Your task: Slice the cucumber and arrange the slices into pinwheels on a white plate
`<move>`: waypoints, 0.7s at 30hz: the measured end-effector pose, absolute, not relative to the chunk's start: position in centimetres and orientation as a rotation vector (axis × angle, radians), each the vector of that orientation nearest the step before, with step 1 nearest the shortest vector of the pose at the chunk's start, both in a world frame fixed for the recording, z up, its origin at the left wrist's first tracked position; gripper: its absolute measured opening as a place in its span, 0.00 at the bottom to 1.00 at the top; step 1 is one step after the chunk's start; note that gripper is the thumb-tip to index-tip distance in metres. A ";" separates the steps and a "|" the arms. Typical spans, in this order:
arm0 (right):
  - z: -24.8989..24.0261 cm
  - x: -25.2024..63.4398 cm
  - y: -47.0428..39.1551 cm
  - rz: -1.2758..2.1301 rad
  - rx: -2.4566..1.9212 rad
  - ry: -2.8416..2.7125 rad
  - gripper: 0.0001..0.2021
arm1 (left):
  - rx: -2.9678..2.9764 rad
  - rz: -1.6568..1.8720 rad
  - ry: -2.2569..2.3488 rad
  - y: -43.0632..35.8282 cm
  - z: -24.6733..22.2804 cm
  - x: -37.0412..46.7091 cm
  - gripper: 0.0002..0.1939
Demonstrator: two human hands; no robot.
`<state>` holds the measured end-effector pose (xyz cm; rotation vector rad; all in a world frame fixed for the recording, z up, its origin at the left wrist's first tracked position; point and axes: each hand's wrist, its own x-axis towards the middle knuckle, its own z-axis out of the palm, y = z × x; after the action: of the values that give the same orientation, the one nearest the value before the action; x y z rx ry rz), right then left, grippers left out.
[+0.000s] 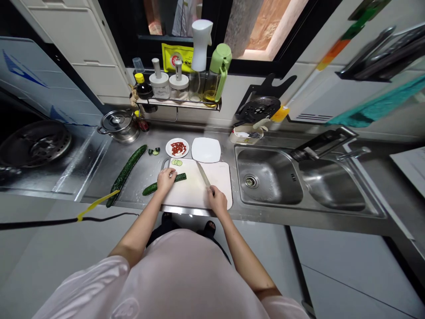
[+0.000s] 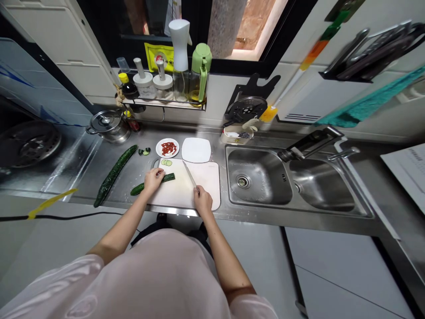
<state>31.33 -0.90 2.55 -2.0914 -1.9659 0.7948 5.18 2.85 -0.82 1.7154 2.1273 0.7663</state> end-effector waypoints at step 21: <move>3.3 25.3 0.4 0.861 -2.044 -2.306 0.15 | 2.045 0.698 1.805 2.6 -1.9 6.8 0.13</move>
<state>25.30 0.42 3.28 -2.0443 -2.3055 0.8607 6.79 2.61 -1.87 2.0448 1.8053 0.6981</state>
